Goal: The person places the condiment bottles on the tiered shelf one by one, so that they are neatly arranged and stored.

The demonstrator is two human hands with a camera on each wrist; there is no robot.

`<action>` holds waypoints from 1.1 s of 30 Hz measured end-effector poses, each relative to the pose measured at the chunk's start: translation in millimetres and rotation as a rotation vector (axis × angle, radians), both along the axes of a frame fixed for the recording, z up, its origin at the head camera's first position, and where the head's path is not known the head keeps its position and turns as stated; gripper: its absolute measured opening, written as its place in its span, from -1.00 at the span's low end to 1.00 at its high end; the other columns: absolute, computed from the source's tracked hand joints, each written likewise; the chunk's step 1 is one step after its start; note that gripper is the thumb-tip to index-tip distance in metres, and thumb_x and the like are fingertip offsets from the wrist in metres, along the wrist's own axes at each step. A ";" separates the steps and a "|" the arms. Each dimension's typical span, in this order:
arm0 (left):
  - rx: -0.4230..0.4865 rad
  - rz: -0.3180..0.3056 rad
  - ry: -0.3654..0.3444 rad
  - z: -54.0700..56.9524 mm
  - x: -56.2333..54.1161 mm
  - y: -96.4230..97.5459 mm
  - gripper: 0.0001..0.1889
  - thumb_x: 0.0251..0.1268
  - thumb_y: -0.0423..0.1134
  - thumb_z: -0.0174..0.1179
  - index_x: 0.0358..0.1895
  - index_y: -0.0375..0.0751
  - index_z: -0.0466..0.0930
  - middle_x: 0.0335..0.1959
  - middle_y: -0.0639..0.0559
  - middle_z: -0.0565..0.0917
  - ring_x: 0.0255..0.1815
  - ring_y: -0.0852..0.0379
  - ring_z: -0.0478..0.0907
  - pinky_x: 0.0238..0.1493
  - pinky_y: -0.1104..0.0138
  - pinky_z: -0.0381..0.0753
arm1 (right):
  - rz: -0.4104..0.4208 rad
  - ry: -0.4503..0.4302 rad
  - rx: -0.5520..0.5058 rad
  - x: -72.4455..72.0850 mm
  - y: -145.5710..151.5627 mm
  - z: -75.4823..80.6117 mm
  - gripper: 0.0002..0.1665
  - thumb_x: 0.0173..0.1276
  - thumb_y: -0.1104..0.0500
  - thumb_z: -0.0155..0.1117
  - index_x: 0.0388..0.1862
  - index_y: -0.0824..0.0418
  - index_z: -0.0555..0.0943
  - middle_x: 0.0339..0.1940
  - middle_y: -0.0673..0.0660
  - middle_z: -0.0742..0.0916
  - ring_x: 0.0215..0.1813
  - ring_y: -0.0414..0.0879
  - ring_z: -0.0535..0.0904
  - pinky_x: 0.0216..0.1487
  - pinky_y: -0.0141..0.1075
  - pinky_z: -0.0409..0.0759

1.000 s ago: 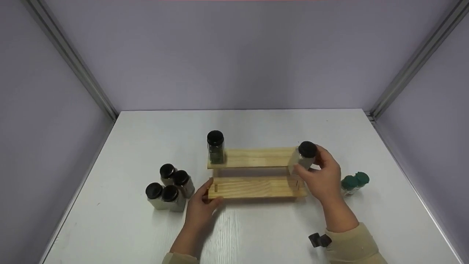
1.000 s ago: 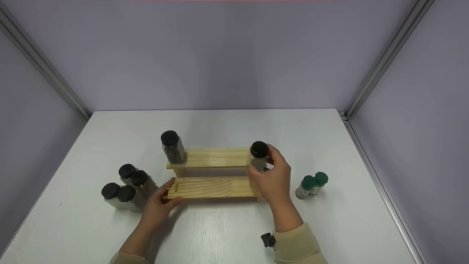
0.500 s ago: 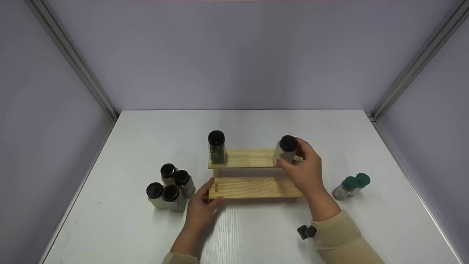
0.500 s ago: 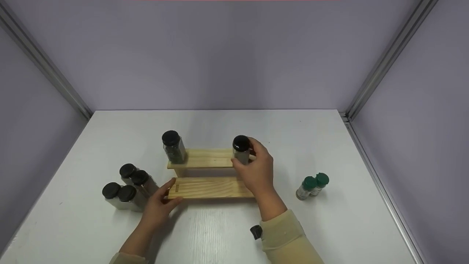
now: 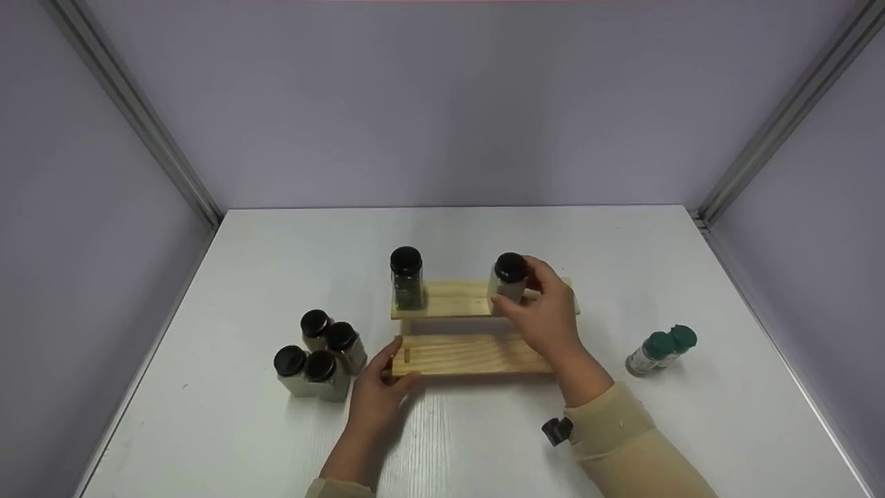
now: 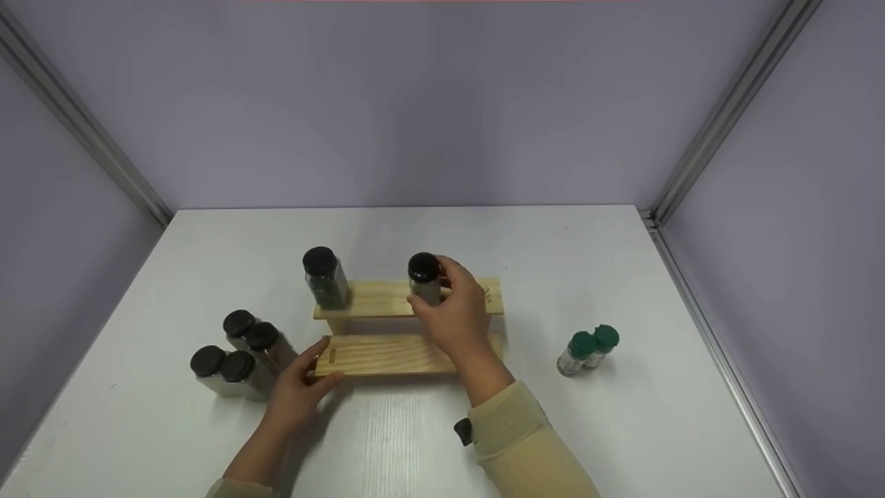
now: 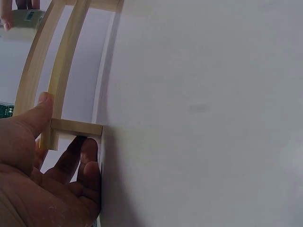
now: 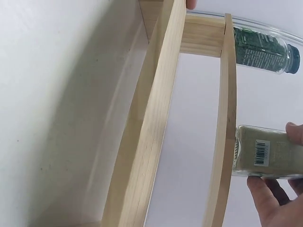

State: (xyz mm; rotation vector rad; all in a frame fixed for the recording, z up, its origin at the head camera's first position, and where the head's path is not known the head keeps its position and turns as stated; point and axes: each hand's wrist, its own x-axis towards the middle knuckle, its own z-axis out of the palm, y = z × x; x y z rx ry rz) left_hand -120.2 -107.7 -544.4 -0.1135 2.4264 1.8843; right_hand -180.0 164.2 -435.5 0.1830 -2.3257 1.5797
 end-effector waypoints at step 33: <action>-0.049 -0.011 0.027 3.4 -4.5 -0.6 -0.22 0.36 -0.23 0.48 0.61 -0.15 0.37 0.11 -0.18 0.69 -0.03 0.04 0.66 0.06 0.14 0.64 | 0.018 -0.078 -0.014 -19.3 -43.7 4.8 -0.24 0.20 0.29 0.68 0.37 0.21 0.59 0.19 0.19 0.72 0.19 0.08 0.67 0.20 -0.08 0.69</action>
